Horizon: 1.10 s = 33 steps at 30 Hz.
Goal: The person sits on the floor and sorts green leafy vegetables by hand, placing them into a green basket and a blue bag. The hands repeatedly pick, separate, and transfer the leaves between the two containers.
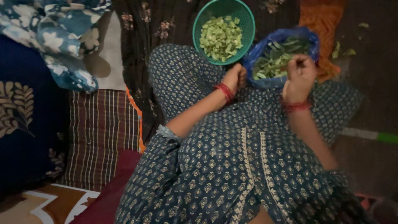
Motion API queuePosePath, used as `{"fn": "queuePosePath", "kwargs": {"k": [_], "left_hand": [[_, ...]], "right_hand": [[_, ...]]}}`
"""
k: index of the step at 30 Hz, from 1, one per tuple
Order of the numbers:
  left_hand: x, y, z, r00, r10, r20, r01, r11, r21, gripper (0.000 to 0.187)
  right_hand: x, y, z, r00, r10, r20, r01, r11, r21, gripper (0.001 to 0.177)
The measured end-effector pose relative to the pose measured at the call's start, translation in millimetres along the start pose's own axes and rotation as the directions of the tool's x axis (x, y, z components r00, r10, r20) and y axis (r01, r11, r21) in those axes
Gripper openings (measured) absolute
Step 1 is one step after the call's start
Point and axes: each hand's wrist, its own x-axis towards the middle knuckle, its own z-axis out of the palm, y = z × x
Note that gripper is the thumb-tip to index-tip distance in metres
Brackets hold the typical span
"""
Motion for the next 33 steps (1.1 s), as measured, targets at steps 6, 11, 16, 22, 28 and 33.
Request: {"fn": "queuePosePath", "kwargs": {"k": [6,11,16,22,28,33], "left_hand": [[-9.7,14.0,23.5,0.986,0.137,0.099,-0.161,0.942,0.294,0.038],[-22.3,20.0,43.6,0.973,0.011,0.229,-0.093,0.932,0.351,0.036],[-35.6,25.2,48.8,0.881,0.275,0.386,-0.473,0.542,0.694,0.027],[-46.4,35.3,54.4,0.712,0.457,0.534,-0.634,0.091,0.768,0.02],[-50.5,31.9,54.6,0.77,0.338,0.542,-0.59,0.052,0.806,0.026],[-33.1,18.9,40.9,0.916,0.112,0.384,-0.396,0.119,0.91,0.041]], "right_hand": [[-8.9,-11.3,-5.7,0.979,0.2,-0.048,-0.183,0.955,0.233,0.005],[-14.6,-11.8,0.6,0.987,0.162,-0.008,-0.16,0.978,0.134,0.003],[-15.3,-9.0,1.8,0.983,0.185,-0.006,-0.184,0.982,0.048,0.005],[-13.7,-3.6,-7.3,0.886,0.402,0.229,-0.331,0.896,-0.296,0.026],[-17.8,-3.5,-7.1,0.879,0.441,0.183,-0.278,0.784,-0.554,0.019],[-24.4,-12.1,5.0,0.943,0.245,0.225,-0.025,0.726,-0.688,0.016]]}}
